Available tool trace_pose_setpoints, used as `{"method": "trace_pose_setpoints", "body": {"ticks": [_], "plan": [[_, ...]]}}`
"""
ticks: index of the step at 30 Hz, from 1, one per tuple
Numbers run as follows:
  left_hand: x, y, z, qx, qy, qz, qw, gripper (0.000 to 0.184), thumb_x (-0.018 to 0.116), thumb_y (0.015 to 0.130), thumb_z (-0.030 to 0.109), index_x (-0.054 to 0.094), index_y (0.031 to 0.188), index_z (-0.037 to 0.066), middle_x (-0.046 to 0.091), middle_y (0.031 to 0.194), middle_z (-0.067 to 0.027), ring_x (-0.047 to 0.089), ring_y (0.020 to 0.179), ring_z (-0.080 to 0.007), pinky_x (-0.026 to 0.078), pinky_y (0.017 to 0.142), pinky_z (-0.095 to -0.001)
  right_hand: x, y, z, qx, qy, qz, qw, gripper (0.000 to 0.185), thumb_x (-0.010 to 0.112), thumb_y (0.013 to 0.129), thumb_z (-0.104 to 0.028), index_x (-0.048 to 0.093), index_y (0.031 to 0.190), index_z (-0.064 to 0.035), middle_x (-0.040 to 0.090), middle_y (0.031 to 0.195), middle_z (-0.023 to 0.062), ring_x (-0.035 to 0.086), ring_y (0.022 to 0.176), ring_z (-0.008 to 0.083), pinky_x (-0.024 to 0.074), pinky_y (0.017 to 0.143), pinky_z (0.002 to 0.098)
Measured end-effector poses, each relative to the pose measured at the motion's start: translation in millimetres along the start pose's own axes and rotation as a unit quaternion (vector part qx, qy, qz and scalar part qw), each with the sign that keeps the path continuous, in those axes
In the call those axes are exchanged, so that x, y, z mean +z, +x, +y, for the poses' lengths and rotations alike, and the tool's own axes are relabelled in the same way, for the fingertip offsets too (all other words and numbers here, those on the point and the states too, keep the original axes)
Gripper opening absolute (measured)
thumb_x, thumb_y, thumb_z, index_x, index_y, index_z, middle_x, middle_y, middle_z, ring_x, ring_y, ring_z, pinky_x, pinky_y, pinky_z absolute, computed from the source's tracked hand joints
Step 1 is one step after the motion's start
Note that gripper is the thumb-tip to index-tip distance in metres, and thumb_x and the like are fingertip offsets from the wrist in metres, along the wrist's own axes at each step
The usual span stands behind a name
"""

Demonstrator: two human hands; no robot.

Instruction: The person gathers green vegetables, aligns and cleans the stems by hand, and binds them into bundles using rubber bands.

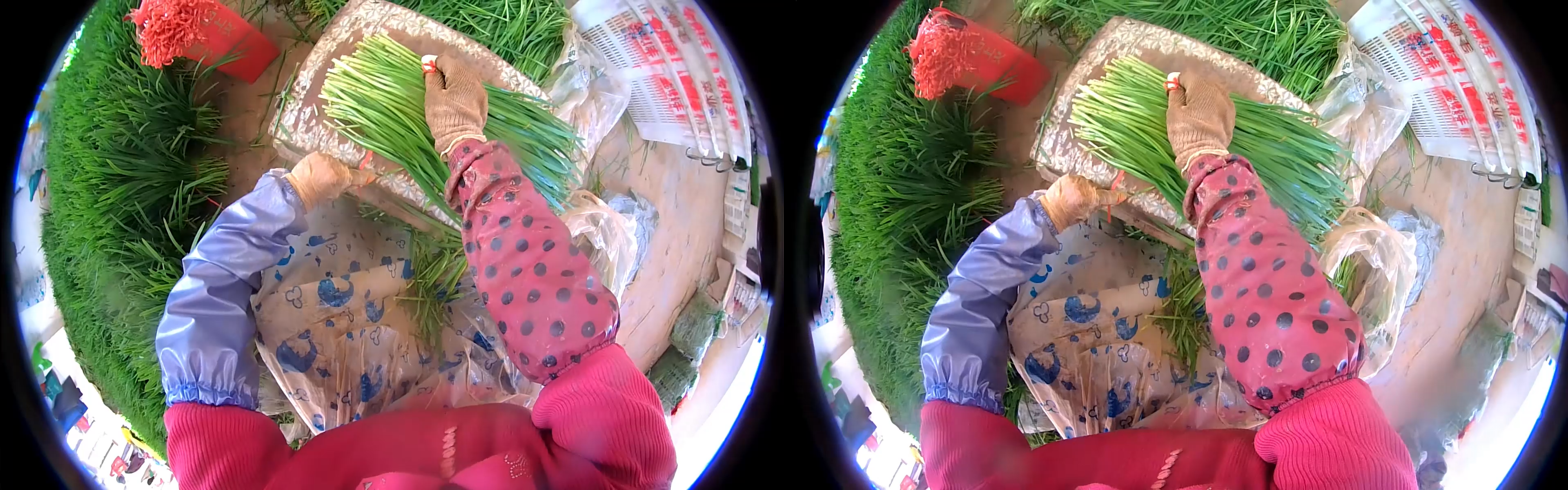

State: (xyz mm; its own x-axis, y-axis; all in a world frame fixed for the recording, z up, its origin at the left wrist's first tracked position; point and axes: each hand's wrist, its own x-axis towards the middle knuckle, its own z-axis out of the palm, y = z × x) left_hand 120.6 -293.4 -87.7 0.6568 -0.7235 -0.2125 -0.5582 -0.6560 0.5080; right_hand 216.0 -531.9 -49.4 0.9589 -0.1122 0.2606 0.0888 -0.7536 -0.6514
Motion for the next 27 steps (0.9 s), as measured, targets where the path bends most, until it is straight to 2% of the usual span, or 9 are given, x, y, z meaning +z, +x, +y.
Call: {"method": "trace_pose_setpoints", "body": {"ticks": [2, 4, 5, 8, 14, 16, 21, 24, 27], "plan": [[5, 1, -2, -0.054, -0.095, -0.017, 0.994, 0.033, 0.062, 0.085, 0.01, 0.069, 0.114, 0.022, 0.068, 0.077, -0.0058, 0.063, 0.056, -0.0209, 0.053, 0.056, -0.033, -2, 0, 0, 0.013, 0.005, -0.025, 1.0, 0.019, 0.062, 0.086, -0.03, 0.067, 0.092, -0.0116, 0.066, 0.087, 0.0133, 0.061, 0.089, 0.0352, 0.0462, 0.081, 0.045], [21, 8, -9, 0.079, -0.119, 0.173, 0.974, 0.021, 0.052, 0.095, 0.018, 0.07, 0.106, 0.015, 0.064, 0.069, -0.0052, 0.062, 0.063, -0.017, 0.05, 0.057, -0.0305, -3, 1, -1, 0.025, 0.023, -0.031, 0.999, 0.019, 0.062, 0.086, -0.029, 0.067, 0.092, -0.0116, 0.066, 0.088, 0.0136, 0.061, 0.089, 0.0356, 0.0465, 0.081, 0.0447], [16, 12, -3, 0.081, -0.118, 0.174, 0.974, 0.021, 0.052, 0.095, 0.018, 0.07, 0.106, 0.015, 0.064, 0.069, -0.0052, 0.062, 0.063, -0.017, 0.05, 0.057, -0.0305, -4, 1, -1, 0.038, 0.04, -0.037, 0.998, 0.019, 0.062, 0.086, -0.029, 0.068, 0.093, -0.0116, 0.066, 0.088, 0.014, 0.061, 0.088, 0.036, 0.0469, 0.08, 0.0444], [-38, 38, 44, -0.106, -0.526, 0.149, 0.83, 0.018, 0.052, 0.093, 0.014, 0.069, 0.095, 0.006, 0.063, 0.065, -0.0047, 0.057, 0.056, -0.0139, 0.046, 0.051, -0.0275, -23, 0, -23, 0.094, 0.044, -0.107, 0.989, 0.019, 0.062, 0.085, -0.027, 0.068, 0.093, -0.0115, 0.065, 0.088, 0.0152, 0.06, 0.088, 0.0365, 0.0476, 0.08, 0.0436], [-84, 68, 79, -0.344, -0.511, 0.083, 0.784, 0.019, 0.054, 0.093, 0.017, 0.063, 0.085, 0.002, 0.06, 0.06, -0.0096, 0.051, 0.043, -0.0153, 0.04, 0.042, -0.0286, -15, -28, -11, 0.002, 0.102, -0.071, 0.992, 0.019, 0.063, 0.082, -0.026, 0.068, 0.093, -0.0114, 0.064, 0.087, 0.0161, 0.061, 0.085, 0.0365, 0.0482, 0.076, 0.0421], [-82, 76, 75, -0.352, -0.515, 0.084, 0.777, 0.02, 0.054, 0.093, 0.017, 0.063, 0.085, 0.001, 0.061, 0.06, -0.0103, 0.048, 0.04, -0.0154, 0.038, 0.039, -0.0292, -21, -21, -15, 0.101, 0.092, -0.182, 0.974, 0.018, 0.062, 0.082, -0.025, 0.068, 0.093, -0.0117, 0.064, 0.088, 0.0155, 0.061, 0.087, 0.036, 0.0479, 0.077, 0.0414], [-98, 96, 72, -0.428, -0.501, 0.031, 0.752, 0.018, 0.056, 0.091, 0.016, 0.064, 0.085, 0.001, 0.06, 0.059, -0.0112, 0.047, 0.04, -0.0141, 0.036, 0.038, -0.0279, -17, -22, -7, 0.078, 0.12, -0.156, 0.977, 0.019, 0.062, 0.082, -0.026, 0.067, 0.093, -0.0114, 0.064, 0.088, 0.0158, 0.061, 0.085, 0.0365, 0.0482, 0.075, 0.0408], [-96, 101, 65, -0.463, -0.516, -0.001, 0.721, 0.016, 0.059, 0.088, 0.015, 0.065, 0.088, 0.001, 0.059, 0.059, -0.0115, 0.046, 0.04, -0.0134, 0.033, 0.037, -0.0269, -18, -25, -7, 0.062, 0.168, -0.137, 0.974, 0.015, 0.06, 0.083, -0.02, 0.062, 0.086, -0.0058, 0.052, 0.072, 0.0156, 0.05, 0.065, 0.0279, 0.0438, 0.066, 0.0359], [-96, 100, 61, -0.451, -0.513, -0.018, 0.73, 0.017, 0.059, 0.087, 0.016, 0.066, 0.089, 0.001, 0.06, 0.06, -0.0109, 0.047, 0.041, -0.013, 0.034, 0.038, -0.0265, -17, -22, -6, 0.083, 0.129, -0.161, 0.975, 0.019, 0.062, 0.081, -0.025, 0.068, 0.093, -0.0115, 0.063, 0.087, 0.0163, 0.061, 0.086, 0.0369, 0.0481, 0.075, 0.042]]}}
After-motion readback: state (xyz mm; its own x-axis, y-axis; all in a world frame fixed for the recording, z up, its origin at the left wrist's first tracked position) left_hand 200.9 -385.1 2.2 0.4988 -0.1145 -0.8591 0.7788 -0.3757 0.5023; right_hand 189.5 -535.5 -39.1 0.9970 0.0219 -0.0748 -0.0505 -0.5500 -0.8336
